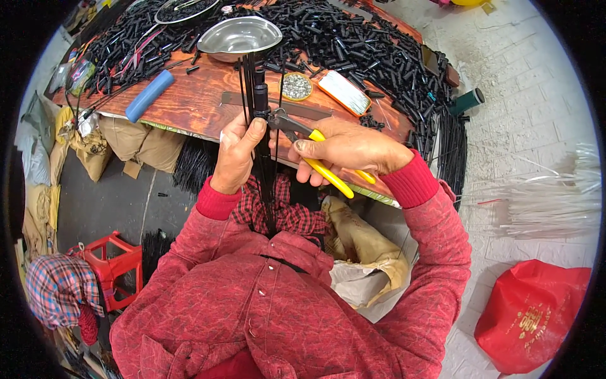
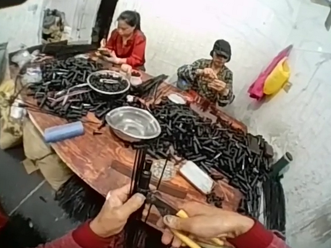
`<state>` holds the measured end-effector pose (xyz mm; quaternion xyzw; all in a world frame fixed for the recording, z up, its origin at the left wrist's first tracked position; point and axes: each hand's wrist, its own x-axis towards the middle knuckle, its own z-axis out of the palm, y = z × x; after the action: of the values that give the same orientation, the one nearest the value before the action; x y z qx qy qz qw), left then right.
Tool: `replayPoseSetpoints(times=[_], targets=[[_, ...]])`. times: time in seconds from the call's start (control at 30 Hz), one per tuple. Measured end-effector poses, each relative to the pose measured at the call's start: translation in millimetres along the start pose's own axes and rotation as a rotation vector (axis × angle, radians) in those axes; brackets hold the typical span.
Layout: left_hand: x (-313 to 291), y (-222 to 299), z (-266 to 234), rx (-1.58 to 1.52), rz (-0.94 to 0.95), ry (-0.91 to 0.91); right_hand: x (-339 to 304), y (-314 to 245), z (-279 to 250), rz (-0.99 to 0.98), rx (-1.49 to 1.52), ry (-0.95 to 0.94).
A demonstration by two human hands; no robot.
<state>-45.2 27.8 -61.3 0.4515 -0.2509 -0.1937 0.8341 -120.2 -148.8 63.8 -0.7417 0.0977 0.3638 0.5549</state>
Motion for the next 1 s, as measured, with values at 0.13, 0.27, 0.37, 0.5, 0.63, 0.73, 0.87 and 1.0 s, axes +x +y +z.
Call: replayPoseSetpoints(times=[0.13, 0.27, 0.37, 0.5, 0.63, 0.73, 0.87, 1.0], targets=[[-0.5, -0.9, 2.5, 0.067, 0.013, 0.014, 4.3, 6.0, 6.7, -0.023, -0.102, 0.147], [1.0, -13.7, -4.8, 0.085, 0.055, 0.034, 20.5, 11.8, 18.7, -0.100, -0.214, 0.309], [4.2, -16.4, -9.0, 0.027, 0.022, 0.039, 32.0, 21.5, 26.0, -0.169, -0.305, 0.430], [3.1, -8.9, -13.3, -0.019, -0.029, 0.052, 26.8, 8.7, 20.2, -0.133, -0.221, 0.312], [-0.8, -3.5, -16.2, -0.111, -0.063, 0.028, 21.2, 7.8, -3.0, -0.075, -0.151, 0.122], [-0.7, -0.4, -14.6, -0.131, -0.078, 0.008, 11.5, 1.5, -5.0, -0.099, -0.192, 0.165], [-1.7, -0.8, -15.4, -0.155, -0.070, -0.016, 5.0, -6.3, -8.8, -0.136, -0.386, 0.202], [-2.5, -1.0, -16.0, -0.117, -0.089, -0.027, -0.5, -17.3, -6.4, -0.089, -0.503, 0.230]])
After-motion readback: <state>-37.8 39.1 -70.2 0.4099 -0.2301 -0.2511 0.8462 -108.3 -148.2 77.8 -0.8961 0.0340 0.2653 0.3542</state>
